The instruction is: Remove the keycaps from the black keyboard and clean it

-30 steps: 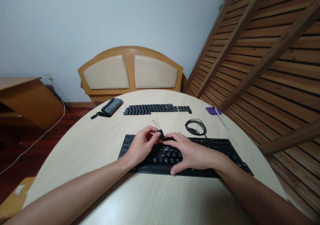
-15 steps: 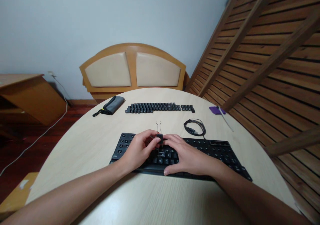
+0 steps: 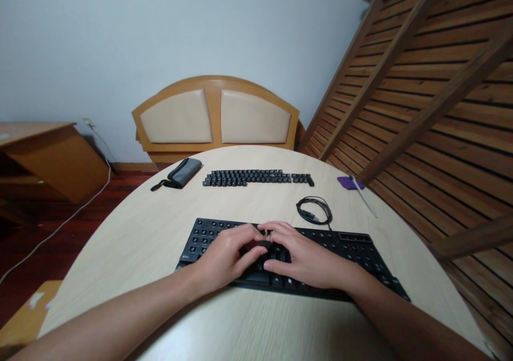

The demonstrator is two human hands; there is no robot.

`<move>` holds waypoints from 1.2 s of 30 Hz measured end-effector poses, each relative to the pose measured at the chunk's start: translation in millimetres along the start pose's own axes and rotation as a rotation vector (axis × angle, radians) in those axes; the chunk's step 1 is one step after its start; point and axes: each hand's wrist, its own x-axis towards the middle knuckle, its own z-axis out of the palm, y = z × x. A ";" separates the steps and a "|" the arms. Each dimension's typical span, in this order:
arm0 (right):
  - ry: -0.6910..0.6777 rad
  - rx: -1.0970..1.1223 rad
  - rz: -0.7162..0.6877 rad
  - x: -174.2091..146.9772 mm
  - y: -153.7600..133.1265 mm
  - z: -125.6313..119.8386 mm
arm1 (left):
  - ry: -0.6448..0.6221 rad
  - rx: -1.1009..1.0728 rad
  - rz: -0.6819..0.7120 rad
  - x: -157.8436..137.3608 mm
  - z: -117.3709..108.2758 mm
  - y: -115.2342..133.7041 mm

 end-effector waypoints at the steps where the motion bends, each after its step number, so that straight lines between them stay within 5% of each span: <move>1: 0.012 -0.006 -0.003 0.1 -0.3 0.2 | -0.020 0.010 0.023 -0.7 -0.7 0.7; 7: 0.052 -0.046 0.001 1.4 -0.6 2.7 | -0.038 0.081 0.073 -1.9 0.6 1.9; 14: 0.041 -0.057 -0.025 1.5 3.3 2.3 | 0.028 0.098 -0.091 0.0 5.3 0.6; 29: 0.147 -0.029 0.041 4.4 -3.3 9.7 | 0.106 -0.635 -0.470 7.2 10.5 -15.2; 36: 0.238 0.023 0.020 6.9 -0.4 13.0 | 0.164 -0.578 -0.403 6.6 7.9 -14.8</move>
